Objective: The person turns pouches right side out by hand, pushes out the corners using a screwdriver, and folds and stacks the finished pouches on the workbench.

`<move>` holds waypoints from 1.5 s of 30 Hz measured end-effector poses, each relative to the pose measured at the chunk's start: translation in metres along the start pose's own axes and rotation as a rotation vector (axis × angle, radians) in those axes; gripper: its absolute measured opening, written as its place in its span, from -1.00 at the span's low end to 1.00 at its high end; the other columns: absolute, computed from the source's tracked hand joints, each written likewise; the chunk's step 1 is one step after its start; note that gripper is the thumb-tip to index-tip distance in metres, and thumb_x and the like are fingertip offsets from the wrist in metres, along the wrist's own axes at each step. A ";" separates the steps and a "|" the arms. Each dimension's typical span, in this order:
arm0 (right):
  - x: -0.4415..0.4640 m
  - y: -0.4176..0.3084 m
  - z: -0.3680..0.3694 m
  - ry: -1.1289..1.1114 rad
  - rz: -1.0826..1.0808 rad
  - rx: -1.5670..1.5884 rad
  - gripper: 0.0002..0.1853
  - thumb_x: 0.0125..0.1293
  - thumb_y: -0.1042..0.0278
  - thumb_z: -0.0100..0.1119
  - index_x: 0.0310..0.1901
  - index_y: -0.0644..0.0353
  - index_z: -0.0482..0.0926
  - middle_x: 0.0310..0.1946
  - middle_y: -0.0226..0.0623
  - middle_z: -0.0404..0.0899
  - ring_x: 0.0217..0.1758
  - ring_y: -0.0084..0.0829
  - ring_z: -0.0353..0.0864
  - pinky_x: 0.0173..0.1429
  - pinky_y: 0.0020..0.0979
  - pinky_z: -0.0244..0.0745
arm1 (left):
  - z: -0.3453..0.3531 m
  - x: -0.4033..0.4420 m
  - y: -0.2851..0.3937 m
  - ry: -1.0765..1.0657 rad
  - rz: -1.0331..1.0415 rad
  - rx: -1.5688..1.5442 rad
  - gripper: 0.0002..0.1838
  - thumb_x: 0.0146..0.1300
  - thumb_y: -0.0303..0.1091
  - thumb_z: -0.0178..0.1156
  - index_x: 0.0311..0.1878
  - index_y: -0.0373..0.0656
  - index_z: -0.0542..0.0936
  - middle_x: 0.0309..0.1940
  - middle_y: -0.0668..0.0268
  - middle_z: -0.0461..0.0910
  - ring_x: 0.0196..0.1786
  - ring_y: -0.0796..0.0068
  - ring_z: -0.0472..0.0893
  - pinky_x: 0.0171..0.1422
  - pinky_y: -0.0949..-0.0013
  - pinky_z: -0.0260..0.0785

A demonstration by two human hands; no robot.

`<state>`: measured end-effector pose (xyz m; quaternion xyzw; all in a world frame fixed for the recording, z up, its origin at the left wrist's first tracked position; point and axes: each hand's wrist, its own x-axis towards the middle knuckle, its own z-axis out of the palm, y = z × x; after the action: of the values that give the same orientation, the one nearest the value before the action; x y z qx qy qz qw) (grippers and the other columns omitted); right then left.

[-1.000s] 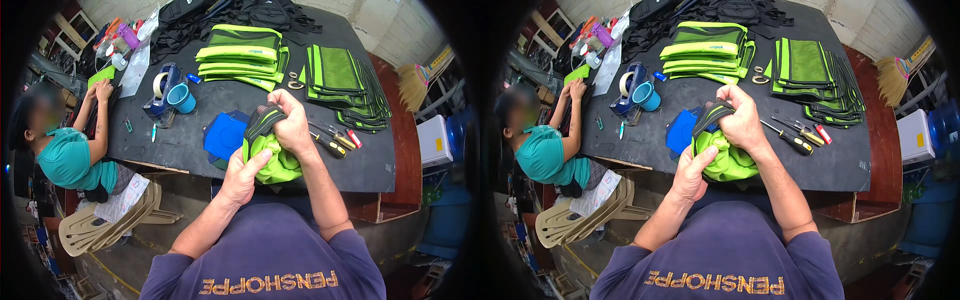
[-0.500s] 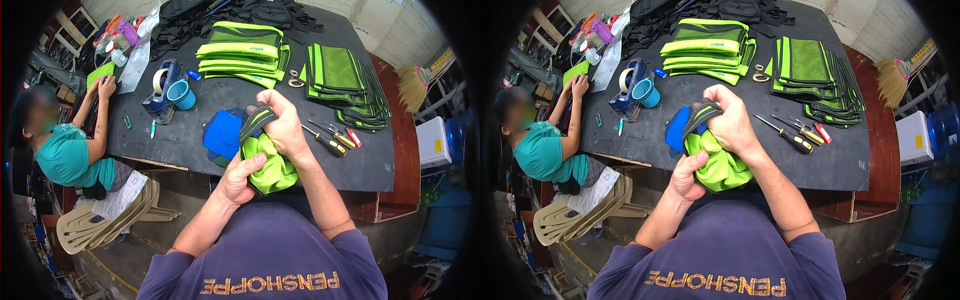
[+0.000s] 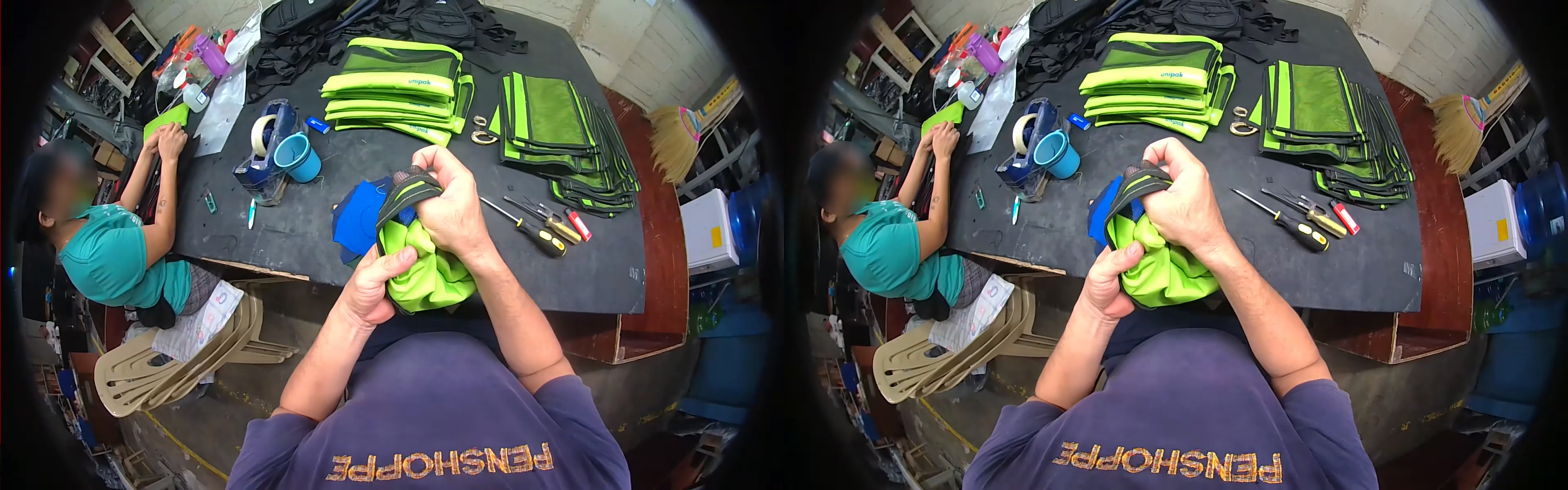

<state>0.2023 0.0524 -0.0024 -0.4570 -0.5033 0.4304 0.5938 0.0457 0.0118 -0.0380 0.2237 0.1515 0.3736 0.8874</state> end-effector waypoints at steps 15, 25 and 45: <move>0.001 0.000 0.009 -0.081 0.017 -0.016 -0.83 0.44 0.52 0.34 -0.14 0.17 0.48 -0.35 -0.62 0.50 -0.31 -0.81 0.41 -0.28 -0.61 0.35 | -0.017 -0.008 0.018 -0.050 -0.048 0.150 -0.34 0.37 -0.32 0.43 0.47 -0.28 0.45 0.26 0.15 0.65 0.29 0.21 0.69 0.47 0.13 0.52; -0.010 0.000 0.029 -0.244 0.095 0.066 -0.80 0.28 0.53 0.28 -0.08 0.26 0.53 -0.27 -0.45 0.60 -0.11 -0.61 0.52 -0.04 -0.45 0.50 | -0.043 -0.022 0.017 -0.267 0.013 0.186 -0.24 0.40 -0.10 0.41 0.54 -0.25 0.39 0.36 0.09 0.60 0.38 0.14 0.63 0.57 0.05 0.41; -0.046 -0.024 -0.032 0.108 -0.259 -0.069 -0.86 0.42 0.48 0.42 -0.09 0.34 0.71 -0.21 -0.33 0.69 -0.15 -0.54 0.64 0.07 -0.52 0.51 | -0.027 -0.010 0.017 0.271 0.199 0.036 -0.31 0.67 0.09 -0.06 0.61 -0.23 0.32 0.55 0.12 0.42 0.58 0.15 0.43 0.71 0.03 0.16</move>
<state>0.2291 -0.0011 0.0097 -0.4309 -0.5397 0.3076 0.6546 0.0173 0.0227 -0.0509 0.2011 0.2534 0.4835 0.8133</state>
